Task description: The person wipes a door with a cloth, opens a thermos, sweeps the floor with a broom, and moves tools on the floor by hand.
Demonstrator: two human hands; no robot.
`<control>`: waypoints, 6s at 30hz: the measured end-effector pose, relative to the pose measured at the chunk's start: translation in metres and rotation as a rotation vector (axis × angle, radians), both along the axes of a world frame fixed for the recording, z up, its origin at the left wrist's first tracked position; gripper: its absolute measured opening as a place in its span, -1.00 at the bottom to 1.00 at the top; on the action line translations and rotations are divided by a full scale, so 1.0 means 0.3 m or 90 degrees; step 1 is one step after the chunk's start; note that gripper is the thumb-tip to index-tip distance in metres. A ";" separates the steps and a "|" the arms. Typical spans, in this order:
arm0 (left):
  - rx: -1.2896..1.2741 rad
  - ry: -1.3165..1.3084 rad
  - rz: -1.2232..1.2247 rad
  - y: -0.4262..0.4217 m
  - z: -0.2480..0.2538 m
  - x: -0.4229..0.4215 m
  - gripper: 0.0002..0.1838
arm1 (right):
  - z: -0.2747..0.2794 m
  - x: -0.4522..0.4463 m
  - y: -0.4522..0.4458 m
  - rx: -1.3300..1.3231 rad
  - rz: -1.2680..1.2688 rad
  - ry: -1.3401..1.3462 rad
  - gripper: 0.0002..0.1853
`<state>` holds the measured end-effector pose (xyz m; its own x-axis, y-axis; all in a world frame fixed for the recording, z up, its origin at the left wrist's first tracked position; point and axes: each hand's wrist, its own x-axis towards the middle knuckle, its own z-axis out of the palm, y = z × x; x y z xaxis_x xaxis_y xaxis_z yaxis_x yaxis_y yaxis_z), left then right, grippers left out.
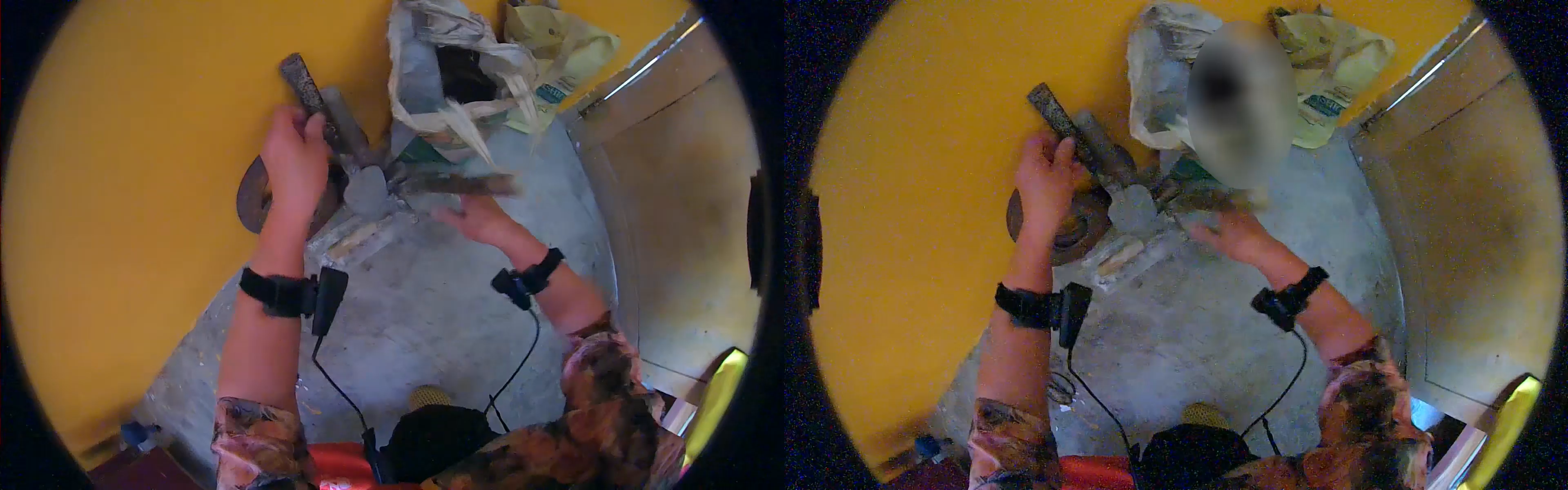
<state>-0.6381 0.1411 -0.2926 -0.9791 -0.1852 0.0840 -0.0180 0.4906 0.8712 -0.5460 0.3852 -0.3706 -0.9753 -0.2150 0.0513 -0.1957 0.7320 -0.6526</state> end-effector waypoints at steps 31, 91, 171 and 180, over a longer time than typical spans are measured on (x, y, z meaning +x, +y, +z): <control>0.196 -0.480 0.483 -1.174 -0.092 1.460 -0.64 | -0.231 -0.256 -0.068 0.191 -0.209 0.312 -0.55; 0.346 -0.283 0.210 -0.724 -0.370 1.297 -0.89 | -0.180 -0.267 -0.711 0.471 0.286 0.399 -0.76; 0.036 -0.114 0.721 -1.088 0.968 2.206 -0.81 | 1.776 0.885 -1.313 -0.813 0.575 -1.051 -0.62; 0.016 -0.086 0.536 -1.239 1.152 2.204 -0.84 | 1.785 0.654 -0.884 -1.040 0.250 -0.671 -0.39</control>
<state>0.0232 -0.2305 0.0531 -0.5158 -0.8559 -0.0374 -0.4723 0.2477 0.8459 -0.3497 0.1201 0.1650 -0.6655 -0.7425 -0.0762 0.6756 -0.5557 -0.4845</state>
